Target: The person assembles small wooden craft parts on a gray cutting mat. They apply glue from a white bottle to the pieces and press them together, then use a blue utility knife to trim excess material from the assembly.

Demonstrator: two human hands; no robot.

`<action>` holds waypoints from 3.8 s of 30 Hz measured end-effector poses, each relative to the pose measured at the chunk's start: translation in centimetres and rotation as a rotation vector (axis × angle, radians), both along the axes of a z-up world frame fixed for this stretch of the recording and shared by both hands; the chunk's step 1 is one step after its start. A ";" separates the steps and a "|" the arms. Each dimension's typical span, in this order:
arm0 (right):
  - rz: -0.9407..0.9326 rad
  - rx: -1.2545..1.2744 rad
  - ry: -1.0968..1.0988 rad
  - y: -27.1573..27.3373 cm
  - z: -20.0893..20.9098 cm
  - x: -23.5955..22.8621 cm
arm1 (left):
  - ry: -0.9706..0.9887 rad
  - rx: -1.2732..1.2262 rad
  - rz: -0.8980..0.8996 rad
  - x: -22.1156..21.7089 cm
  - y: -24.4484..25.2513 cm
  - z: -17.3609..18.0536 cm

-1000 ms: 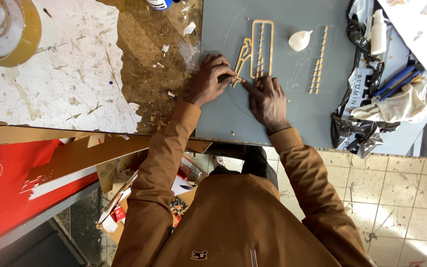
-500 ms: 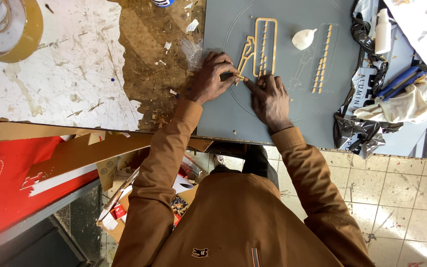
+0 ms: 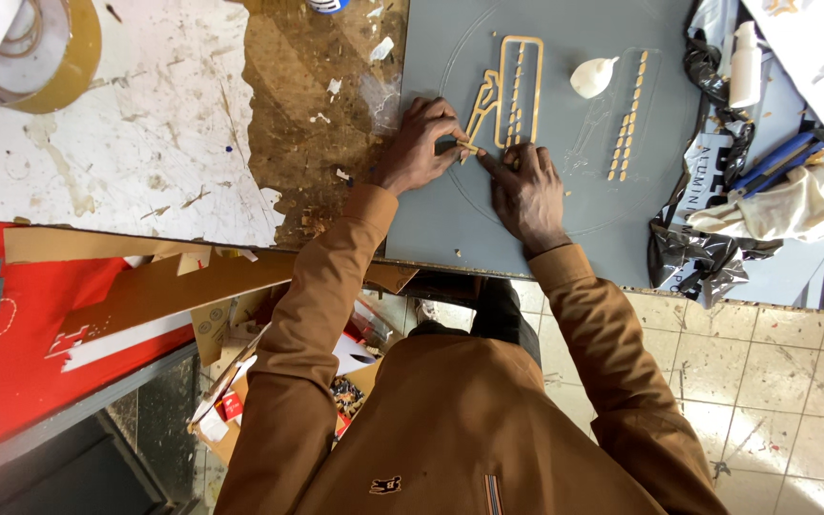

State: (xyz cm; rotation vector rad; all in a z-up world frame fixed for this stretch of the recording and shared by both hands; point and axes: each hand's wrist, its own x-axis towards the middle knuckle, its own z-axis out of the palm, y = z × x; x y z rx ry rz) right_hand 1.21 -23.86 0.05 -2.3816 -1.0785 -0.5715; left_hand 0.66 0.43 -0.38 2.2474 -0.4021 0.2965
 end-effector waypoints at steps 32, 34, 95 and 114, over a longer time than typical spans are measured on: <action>-0.421 1.028 0.747 -20.4 3.2 15.8 | 0.053 0.026 -0.018 0.3 -0.4 -0.6; -0.261 1.301 0.915 -19.4 4.5 13.2 | 0.053 0.035 -0.022 0.4 -0.2 -1.0; -0.439 0.053 -0.004 -1.8 1.5 -0.7 | 0.205 0.118 0.050 1.1 -0.4 -1.5; -0.010 -0.180 0.097 1.8 1.2 -0.8 | 0.176 0.008 -0.113 3.8 1.3 -2.5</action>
